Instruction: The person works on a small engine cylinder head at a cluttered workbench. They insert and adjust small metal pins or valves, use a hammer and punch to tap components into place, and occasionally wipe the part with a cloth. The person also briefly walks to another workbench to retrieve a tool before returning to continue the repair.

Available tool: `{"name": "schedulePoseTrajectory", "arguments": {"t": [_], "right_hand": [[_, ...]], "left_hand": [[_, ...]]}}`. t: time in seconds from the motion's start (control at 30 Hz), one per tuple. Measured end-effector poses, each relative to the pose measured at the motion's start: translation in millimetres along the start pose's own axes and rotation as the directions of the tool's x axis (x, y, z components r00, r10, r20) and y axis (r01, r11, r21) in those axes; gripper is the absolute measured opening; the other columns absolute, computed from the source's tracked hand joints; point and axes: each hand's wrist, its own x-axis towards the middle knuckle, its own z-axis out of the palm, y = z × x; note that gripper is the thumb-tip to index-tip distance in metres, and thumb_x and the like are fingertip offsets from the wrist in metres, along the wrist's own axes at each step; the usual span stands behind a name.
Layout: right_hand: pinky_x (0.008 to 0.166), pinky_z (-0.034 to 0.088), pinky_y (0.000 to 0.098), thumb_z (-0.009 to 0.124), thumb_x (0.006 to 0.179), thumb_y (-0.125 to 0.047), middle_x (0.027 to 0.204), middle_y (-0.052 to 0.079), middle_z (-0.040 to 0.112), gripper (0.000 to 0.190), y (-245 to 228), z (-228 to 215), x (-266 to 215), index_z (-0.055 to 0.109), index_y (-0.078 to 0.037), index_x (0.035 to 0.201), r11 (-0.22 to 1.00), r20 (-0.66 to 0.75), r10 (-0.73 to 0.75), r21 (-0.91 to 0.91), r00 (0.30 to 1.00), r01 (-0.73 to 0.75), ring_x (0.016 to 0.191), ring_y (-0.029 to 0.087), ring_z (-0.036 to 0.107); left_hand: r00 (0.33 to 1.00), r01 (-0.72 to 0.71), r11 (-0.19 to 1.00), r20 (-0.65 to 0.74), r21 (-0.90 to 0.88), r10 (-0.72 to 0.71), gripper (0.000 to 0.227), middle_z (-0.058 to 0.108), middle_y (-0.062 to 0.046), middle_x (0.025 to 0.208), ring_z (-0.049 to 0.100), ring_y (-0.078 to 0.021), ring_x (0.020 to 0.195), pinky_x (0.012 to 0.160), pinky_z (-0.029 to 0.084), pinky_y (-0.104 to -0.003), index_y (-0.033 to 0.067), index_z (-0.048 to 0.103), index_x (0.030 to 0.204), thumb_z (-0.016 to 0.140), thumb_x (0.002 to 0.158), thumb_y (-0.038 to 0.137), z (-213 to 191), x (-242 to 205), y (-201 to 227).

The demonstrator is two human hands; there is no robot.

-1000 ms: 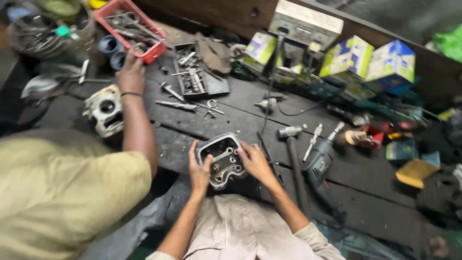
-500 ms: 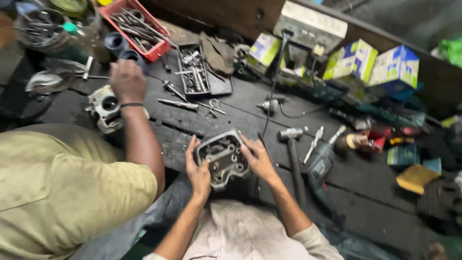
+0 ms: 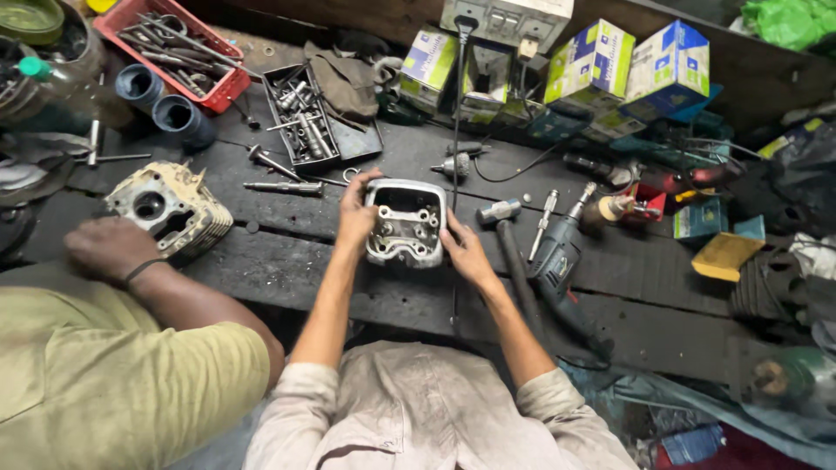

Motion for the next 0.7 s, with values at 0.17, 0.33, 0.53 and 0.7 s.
{"name": "schedulePoseTrajectory", "arguments": {"t": [0.17,0.33,0.53,0.7], "right_hand": [[0.116,0.040,0.0417,0.058,0.106,-0.014,0.151,0.018,0.052,0.053,-11,16,-45,0.041,-0.005,0.156,0.962,-0.213,-0.240,-0.181,0.947,0.203,0.140,0.033,0.049],[0.109,0.036,0.0523,0.067,0.082,-0.009,0.151,0.023,0.042,0.068,-20,4,-85,0.047,-0.004,0.146,0.680,-0.184,-0.393,-0.718,0.901,0.150,0.134,0.044,0.040],[0.110,0.037,0.0511,0.070,0.082,-0.008,0.152,0.012,0.046,0.060,-12,-27,-85,0.057,-0.015,0.141,0.601,-0.230,-0.334,-0.799,0.914,0.019,0.133,0.036,0.043],[0.104,0.036,0.0527,0.074,0.073,-0.007,0.146,0.013,0.050,0.055,-7,-50,-84,0.067,-0.018,0.126,0.616,-0.254,-0.351,-0.787,0.901,0.018,0.126,0.039,0.044]], "left_hand": [[0.994,-0.070,0.997,-0.084,0.018,0.071,0.064,0.067,-0.014,0.134,0.062,-0.0232,0.128,0.112,0.046,-0.033,0.0013,0.062,0.123,0.046,0.066,-0.023,1,-2,-9],[0.910,-0.226,0.958,-0.314,0.177,0.272,0.047,0.054,-0.013,0.138,0.049,-0.0245,0.136,0.118,0.034,-0.037,0.0018,0.055,0.126,0.066,0.083,-0.011,21,-78,14],[0.985,-0.144,0.711,0.034,0.688,0.167,0.045,0.066,-0.014,0.126,0.056,-0.0235,0.121,0.105,0.045,-0.036,0.0037,0.068,0.126,0.082,0.084,0.011,-16,-49,37],[0.959,-0.025,0.911,0.267,0.412,-0.094,0.047,0.071,-0.012,0.129,0.066,-0.0184,0.117,0.102,0.050,-0.032,0.0054,0.067,0.132,0.079,0.086,0.009,-3,-7,25]]}}
